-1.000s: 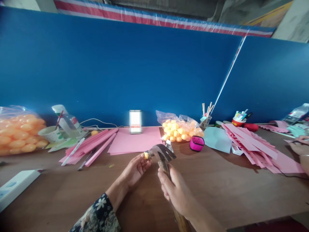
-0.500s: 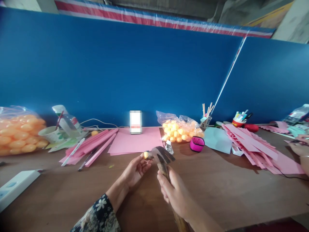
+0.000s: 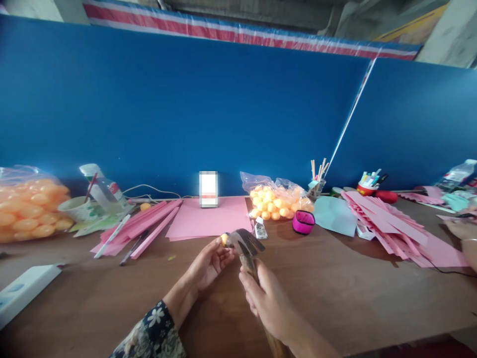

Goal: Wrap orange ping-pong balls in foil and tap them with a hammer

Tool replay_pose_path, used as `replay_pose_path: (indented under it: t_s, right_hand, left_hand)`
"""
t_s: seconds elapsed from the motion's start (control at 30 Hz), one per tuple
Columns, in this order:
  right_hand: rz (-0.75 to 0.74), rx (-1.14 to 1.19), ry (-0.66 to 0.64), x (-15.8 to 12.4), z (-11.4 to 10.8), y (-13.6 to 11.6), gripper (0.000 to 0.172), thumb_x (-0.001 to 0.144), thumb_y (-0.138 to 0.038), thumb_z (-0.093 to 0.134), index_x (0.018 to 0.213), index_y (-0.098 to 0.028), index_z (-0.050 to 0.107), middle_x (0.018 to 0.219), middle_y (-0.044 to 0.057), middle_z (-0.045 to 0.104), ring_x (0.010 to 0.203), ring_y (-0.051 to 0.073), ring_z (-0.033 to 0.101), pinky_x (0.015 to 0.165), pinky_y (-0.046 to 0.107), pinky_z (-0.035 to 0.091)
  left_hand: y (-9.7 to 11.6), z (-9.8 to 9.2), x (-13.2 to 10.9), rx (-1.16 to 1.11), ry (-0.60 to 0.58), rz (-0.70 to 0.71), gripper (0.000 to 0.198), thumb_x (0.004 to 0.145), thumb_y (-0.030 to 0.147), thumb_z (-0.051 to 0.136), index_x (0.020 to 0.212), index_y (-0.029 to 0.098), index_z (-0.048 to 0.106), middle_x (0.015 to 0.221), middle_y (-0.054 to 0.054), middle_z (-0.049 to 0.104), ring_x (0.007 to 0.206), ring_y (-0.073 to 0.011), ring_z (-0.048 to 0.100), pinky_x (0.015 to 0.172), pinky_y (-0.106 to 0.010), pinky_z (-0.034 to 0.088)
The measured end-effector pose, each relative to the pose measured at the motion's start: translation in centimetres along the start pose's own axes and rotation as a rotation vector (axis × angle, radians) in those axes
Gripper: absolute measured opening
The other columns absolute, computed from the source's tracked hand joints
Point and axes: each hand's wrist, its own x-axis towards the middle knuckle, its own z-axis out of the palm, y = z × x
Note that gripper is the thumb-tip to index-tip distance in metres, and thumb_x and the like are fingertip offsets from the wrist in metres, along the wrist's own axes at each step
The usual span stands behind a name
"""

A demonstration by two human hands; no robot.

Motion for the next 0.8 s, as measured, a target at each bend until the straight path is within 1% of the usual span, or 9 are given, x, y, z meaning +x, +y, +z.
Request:
replay_pose_path:
  t_s: [0.17, 0.27, 0.4, 0.47, 0.5, 0.57, 0.6, 0.7, 0.8]
  right_hand:
    - [0.013, 0.007, 0.000, 0.1, 0.0, 0.0, 0.030, 0.084, -0.049, 0.045, 0.098, -0.023, 0.046, 0.058, -0.008, 0.034, 0.046, 0.007, 0.035, 0.040, 0.017, 0.031]
    - [0.003, -0.011, -0.004, 0.2, -0.2, 0.3, 0.030, 0.083, -0.050, 0.046, 0.095, -0.022, 0.046, 0.059, -0.008, 0.035, 0.046, 0.006, 0.035, 0.040, 0.017, 0.030]
    - [0.013, -0.092, 0.026, 0.0, -1.6, 0.1, 0.033, 0.085, -0.053, 0.038, 0.090, -0.022, 0.047, 0.064, -0.005, 0.040, 0.046, 0.007, 0.035, 0.040, 0.019, 0.030]
    - [-0.013, -0.245, 0.075, 0.0, -3.1, -0.2, 0.032, 0.085, -0.052, 0.038, 0.087, -0.023, 0.050, 0.064, -0.004, 0.045, 0.047, 0.009, 0.039, 0.042, 0.021, 0.033]
    - [-0.052, -0.353, 0.116, 0.0, -4.0, -0.3, 0.030, 0.084, -0.051, 0.041, 0.085, -0.023, 0.052, 0.064, -0.002, 0.048, 0.049, 0.011, 0.042, 0.045, 0.023, 0.035]
    - [-0.157, -0.562, 0.182, 0.3, -5.9, -0.3, 0.023, 0.082, -0.045, 0.048, 0.085, -0.024, 0.055, 0.068, 0.001, 0.055, 0.059, 0.016, 0.051, 0.055, 0.027, 0.040]
    - [-0.207, -0.658, 0.192, 0.5, -6.9, -0.1, 0.020, 0.082, -0.042, 0.050, 0.087, -0.024, 0.056, 0.072, 0.003, 0.058, 0.065, 0.019, 0.054, 0.060, 0.029, 0.041]
    - [-0.270, -0.980, 0.128, 1.2, -9.7, 0.5, 0.015, 0.083, -0.034, 0.048, 0.092, -0.026, 0.056, 0.081, 0.004, 0.062, 0.074, 0.023, 0.058, 0.065, 0.032, 0.041]
    - [-0.305, -1.244, 0.043, 1.7, -11.9, 1.5, 0.020, 0.083, -0.031, 0.047, 0.101, -0.025, 0.054, 0.091, 0.006, 0.063, 0.081, 0.024, 0.059, 0.070, 0.035, 0.042]
  left_hand:
    - [-0.1, -0.1, 0.0, 0.002, 0.014, 0.007, 0.019, 0.076, 0.028, 0.060, 0.086, 0.012, 0.057, 0.071, -0.008, 0.069, 0.073, -0.0172, 0.067, 0.072, -0.027, 0.053]
    - [0.1, 0.0, -0.1, 0.015, 0.011, -0.003, 0.019, 0.077, 0.028, 0.060, 0.088, 0.012, 0.057, 0.070, -0.007, 0.068, 0.072, -0.0165, 0.066, 0.071, -0.026, 0.053]
    - [0.4, 0.1, -0.1, 0.021, 0.059, 0.006, 0.020, 0.078, 0.028, 0.058, 0.089, 0.011, 0.058, 0.075, -0.009, 0.068, 0.072, -0.0144, 0.066, 0.069, -0.024, 0.053]
    - [0.5, 0.1, 0.0, 0.023, 0.078, -0.004, 0.022, 0.079, 0.028, 0.057, 0.091, 0.010, 0.058, 0.079, -0.010, 0.068, 0.071, -0.0135, 0.065, 0.068, -0.022, 0.053]
    - [0.5, 0.1, 0.1, 0.025, 0.080, -0.008, 0.023, 0.079, 0.028, 0.057, 0.092, 0.010, 0.058, 0.080, -0.010, 0.068, 0.071, -0.0133, 0.065, 0.067, -0.022, 0.053]
    - [0.5, 0.0, 0.2, 0.024, 0.081, -0.014, 0.024, 0.079, 0.029, 0.057, 0.092, 0.009, 0.058, 0.080, -0.010, 0.067, 0.071, -0.0131, 0.065, 0.067, -0.021, 0.053]
    - [0.5, 0.0, 0.3, 0.022, 0.084, -0.015, 0.024, 0.079, 0.029, 0.057, 0.092, 0.009, 0.058, 0.079, -0.010, 0.067, 0.070, -0.0130, 0.065, 0.068, -0.022, 0.053]
    - [0.4, -0.2, 0.4, 0.027, 0.099, -0.015, 0.023, 0.078, 0.029, 0.057, 0.090, 0.009, 0.058, 0.079, -0.011, 0.067, 0.069, -0.0131, 0.065, 0.067, -0.022, 0.053]
    - [0.4, -0.3, 0.5, 0.030, 0.104, -0.013, 0.023, 0.078, 0.029, 0.058, 0.089, 0.009, 0.058, 0.080, -0.011, 0.067, 0.068, -0.0134, 0.065, 0.065, -0.022, 0.053]
